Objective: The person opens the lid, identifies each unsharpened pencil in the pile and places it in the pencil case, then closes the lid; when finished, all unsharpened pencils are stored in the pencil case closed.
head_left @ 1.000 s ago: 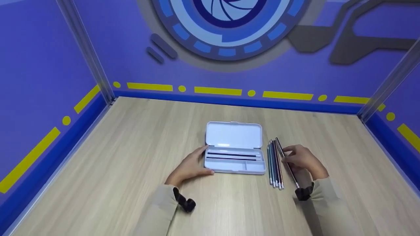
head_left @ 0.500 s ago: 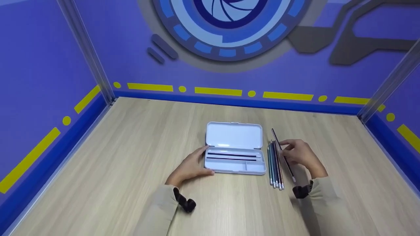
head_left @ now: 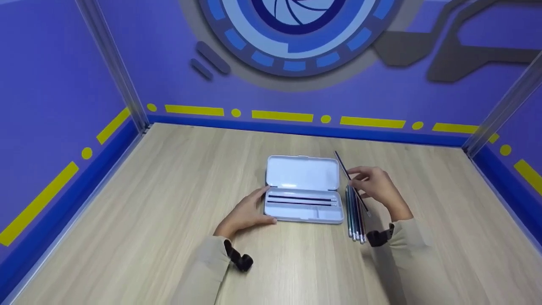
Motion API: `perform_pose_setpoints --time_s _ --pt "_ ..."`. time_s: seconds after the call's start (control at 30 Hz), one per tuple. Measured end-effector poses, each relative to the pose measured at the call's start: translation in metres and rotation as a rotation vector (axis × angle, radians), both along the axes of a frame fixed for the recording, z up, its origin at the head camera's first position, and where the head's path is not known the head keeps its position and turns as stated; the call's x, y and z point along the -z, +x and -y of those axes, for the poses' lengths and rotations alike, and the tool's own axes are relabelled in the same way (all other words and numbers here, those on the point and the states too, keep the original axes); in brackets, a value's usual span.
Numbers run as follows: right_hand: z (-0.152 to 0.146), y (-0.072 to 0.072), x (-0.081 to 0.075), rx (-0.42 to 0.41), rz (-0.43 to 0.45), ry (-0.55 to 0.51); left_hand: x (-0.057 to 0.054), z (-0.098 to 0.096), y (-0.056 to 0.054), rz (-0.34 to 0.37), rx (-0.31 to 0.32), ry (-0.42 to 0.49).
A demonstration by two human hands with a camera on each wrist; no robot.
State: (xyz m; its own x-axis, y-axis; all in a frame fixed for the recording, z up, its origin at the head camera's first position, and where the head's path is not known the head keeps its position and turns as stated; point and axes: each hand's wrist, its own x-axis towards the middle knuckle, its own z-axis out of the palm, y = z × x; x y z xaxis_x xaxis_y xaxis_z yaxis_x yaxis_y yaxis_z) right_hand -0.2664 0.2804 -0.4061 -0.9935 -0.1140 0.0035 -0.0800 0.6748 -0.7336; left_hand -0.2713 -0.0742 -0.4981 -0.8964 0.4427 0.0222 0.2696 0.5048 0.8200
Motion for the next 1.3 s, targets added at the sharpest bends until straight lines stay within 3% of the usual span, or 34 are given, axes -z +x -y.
perform_pose_setpoints --time_s 0.43,0.77,1.1,1.3 --pt "0.034 -0.011 -0.003 -0.093 -0.113 0.074 0.003 -0.005 0.001 -0.001 -0.003 -0.010" --pt "0.064 -0.015 -0.003 -0.374 -0.214 0.128 0.007 0.000 0.006 -0.001 -0.011 -0.007" --pt "0.091 -0.024 0.009 -0.467 -0.220 0.214 0.002 0.002 0.003 -0.009 -0.013 0.009" --pt "0.099 -0.022 0.014 -0.448 -0.183 0.262 0.001 0.000 0.001 -0.010 -0.015 0.000"
